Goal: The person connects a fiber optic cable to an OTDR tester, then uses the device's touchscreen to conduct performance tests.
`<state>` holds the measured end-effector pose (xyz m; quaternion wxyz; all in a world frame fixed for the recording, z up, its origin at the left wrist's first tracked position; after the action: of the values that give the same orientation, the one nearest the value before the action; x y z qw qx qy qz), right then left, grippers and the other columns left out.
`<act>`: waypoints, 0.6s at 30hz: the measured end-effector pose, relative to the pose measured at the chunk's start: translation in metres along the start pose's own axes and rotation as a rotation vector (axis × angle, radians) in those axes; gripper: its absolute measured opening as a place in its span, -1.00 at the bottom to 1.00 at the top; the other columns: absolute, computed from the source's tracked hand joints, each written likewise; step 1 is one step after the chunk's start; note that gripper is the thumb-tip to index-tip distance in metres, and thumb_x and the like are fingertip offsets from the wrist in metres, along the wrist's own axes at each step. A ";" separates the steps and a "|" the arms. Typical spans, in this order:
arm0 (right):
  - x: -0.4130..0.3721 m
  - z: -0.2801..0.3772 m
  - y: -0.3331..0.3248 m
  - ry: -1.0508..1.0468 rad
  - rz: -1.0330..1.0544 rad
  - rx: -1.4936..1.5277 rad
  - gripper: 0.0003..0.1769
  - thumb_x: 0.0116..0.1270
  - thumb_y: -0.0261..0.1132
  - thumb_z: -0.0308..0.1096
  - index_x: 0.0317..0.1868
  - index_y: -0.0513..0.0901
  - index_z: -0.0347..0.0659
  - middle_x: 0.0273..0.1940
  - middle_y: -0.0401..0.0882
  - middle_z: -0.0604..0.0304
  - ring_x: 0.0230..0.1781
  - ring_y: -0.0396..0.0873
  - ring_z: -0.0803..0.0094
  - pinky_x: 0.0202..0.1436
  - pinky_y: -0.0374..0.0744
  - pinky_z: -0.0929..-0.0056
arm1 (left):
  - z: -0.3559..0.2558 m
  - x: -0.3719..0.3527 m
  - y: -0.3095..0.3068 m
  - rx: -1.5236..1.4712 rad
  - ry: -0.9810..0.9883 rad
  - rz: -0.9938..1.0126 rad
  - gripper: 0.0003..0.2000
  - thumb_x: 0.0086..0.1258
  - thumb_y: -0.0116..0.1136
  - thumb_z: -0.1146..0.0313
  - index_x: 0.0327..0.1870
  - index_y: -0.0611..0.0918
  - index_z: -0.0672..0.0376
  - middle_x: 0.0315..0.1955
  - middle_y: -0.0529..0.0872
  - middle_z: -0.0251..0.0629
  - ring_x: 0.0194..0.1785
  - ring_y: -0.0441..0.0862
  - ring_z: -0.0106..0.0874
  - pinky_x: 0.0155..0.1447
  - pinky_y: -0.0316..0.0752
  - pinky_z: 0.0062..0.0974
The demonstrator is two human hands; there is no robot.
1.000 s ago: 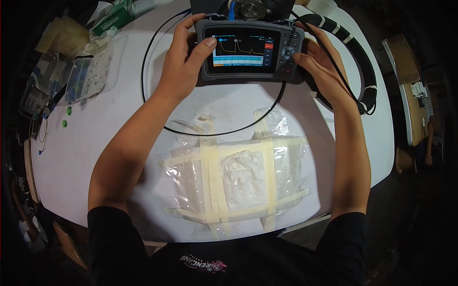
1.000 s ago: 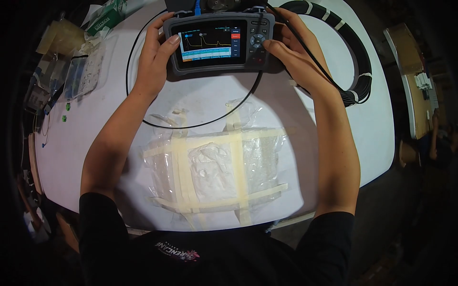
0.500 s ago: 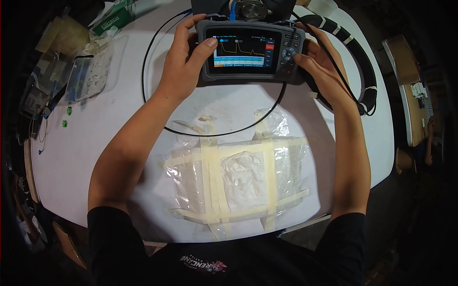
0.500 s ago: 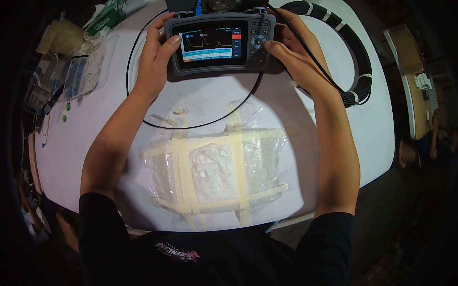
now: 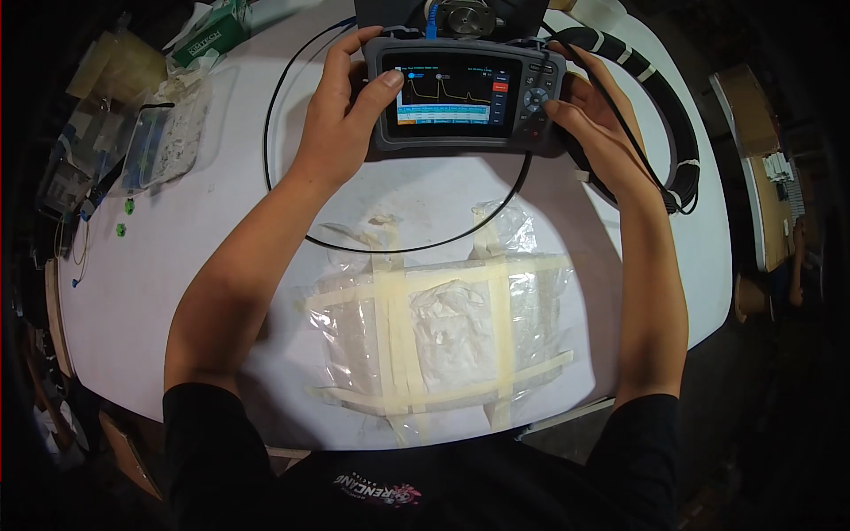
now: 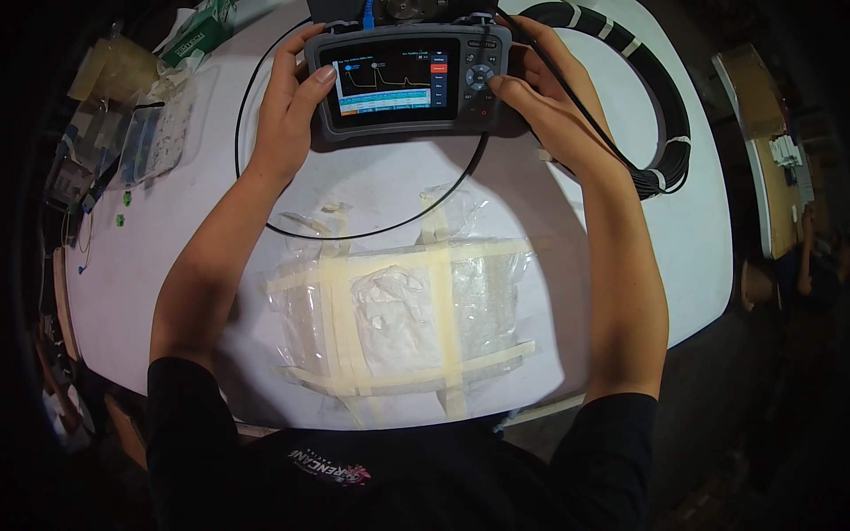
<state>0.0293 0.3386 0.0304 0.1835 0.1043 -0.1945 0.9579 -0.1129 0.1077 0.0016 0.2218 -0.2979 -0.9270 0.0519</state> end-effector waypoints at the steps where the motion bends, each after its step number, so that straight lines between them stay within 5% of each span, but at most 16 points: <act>1: 0.000 -0.001 0.000 0.004 -0.003 0.003 -0.28 0.31 0.38 -0.43 0.48 0.39 -0.26 0.10 0.72 -0.09 0.16 0.72 0.18 0.33 0.60 0.23 | 0.000 0.000 0.000 0.013 0.003 -0.001 -0.43 0.59 0.15 0.08 0.50 0.32 0.07 0.04 0.69 -0.08 0.13 0.67 -0.37 0.25 0.53 -0.41; 18: -0.002 0.000 0.001 -0.006 0.010 -0.005 -0.20 0.24 0.36 -0.39 0.51 0.33 -0.24 0.13 0.70 -0.06 0.16 0.69 0.22 0.29 0.58 0.26 | -0.005 0.003 0.004 0.066 0.026 -0.064 -0.40 0.54 0.22 0.01 0.44 0.35 0.15 -0.01 0.70 -0.08 0.05 0.71 -0.39 0.06 0.61 -0.47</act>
<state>0.0302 0.3370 0.0292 0.1783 0.1055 -0.1981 0.9580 -0.1111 0.1127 0.0060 0.2449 -0.2613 -0.9309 0.0714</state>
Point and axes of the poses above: each hand's wrist, its own x-axis towards the middle knuckle, its own y-axis out of the palm, z = x × y, the point moved 7 cm from there along x, towards the middle knuckle
